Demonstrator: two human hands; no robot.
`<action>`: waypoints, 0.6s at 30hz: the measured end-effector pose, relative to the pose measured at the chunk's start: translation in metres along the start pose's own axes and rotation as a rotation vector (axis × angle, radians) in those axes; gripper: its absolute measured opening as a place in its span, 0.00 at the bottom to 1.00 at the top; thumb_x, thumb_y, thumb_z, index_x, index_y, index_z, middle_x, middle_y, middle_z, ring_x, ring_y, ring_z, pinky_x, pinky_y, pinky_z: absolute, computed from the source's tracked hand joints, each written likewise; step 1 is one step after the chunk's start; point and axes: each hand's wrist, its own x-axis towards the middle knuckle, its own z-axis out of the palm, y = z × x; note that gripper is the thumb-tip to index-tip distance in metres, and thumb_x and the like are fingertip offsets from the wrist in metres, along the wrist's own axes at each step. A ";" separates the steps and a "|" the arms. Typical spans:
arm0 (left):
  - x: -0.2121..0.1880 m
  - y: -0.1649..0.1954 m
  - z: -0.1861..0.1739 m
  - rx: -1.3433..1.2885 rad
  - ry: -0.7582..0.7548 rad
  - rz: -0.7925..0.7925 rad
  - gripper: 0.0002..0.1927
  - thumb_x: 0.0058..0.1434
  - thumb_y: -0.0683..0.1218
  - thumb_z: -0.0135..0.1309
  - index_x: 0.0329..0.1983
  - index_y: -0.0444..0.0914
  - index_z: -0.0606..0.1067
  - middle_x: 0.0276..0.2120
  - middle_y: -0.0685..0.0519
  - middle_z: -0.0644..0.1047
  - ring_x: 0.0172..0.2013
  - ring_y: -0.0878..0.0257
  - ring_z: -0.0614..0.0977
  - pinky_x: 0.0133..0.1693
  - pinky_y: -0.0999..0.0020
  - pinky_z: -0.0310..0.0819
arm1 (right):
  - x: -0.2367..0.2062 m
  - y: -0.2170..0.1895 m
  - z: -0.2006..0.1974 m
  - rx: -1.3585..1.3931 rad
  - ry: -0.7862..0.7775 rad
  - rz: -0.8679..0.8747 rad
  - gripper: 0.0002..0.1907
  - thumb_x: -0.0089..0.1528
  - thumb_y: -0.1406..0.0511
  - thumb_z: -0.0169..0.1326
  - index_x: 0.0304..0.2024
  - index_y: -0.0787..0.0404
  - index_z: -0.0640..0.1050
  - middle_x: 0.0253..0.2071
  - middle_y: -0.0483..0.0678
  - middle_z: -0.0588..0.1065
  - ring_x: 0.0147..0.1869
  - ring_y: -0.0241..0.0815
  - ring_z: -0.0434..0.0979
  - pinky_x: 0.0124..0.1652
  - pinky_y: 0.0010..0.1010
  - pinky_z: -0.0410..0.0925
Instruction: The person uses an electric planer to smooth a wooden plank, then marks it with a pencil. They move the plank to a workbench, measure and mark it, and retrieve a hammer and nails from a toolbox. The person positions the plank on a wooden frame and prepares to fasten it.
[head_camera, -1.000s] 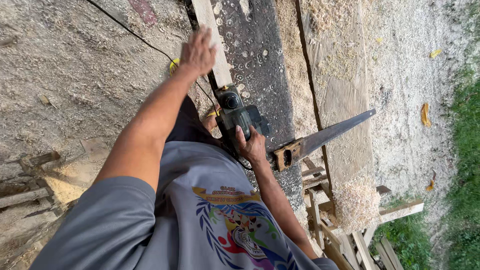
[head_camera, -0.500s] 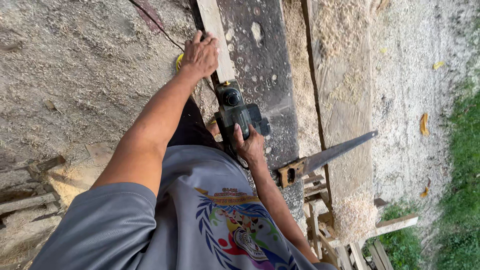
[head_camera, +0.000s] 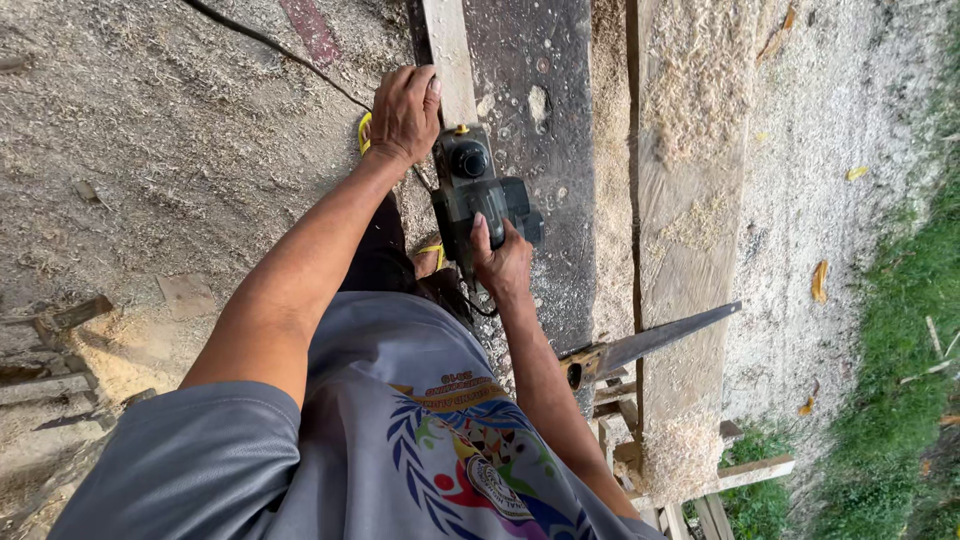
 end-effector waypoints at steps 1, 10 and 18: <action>0.001 -0.003 -0.001 -0.003 0.024 -0.005 0.18 0.78 0.50 0.44 0.55 0.32 0.76 0.45 0.43 0.78 0.46 0.50 0.77 0.50 0.56 0.72 | 0.006 -0.005 0.002 0.006 -0.003 0.011 0.27 0.66 0.48 0.51 0.35 0.67 0.79 0.24 0.61 0.77 0.30 0.59 0.82 0.33 0.43 0.72; -0.011 -0.012 -0.010 -0.015 0.018 -0.167 0.17 0.73 0.49 0.44 0.57 0.35 0.75 0.46 0.41 0.77 0.46 0.45 0.78 0.48 0.51 0.73 | 0.095 -0.052 0.025 -0.006 0.049 -0.006 0.29 0.65 0.46 0.52 0.36 0.67 0.81 0.28 0.63 0.79 0.36 0.62 0.83 0.39 0.45 0.73; -0.001 -0.011 -0.022 -0.017 -0.043 -0.277 0.18 0.75 0.51 0.41 0.58 0.36 0.72 0.42 0.40 0.76 0.43 0.42 0.78 0.46 0.47 0.71 | 0.197 -0.091 0.050 -0.057 0.092 -0.098 0.36 0.64 0.42 0.49 0.40 0.70 0.83 0.33 0.68 0.80 0.42 0.67 0.83 0.47 0.50 0.73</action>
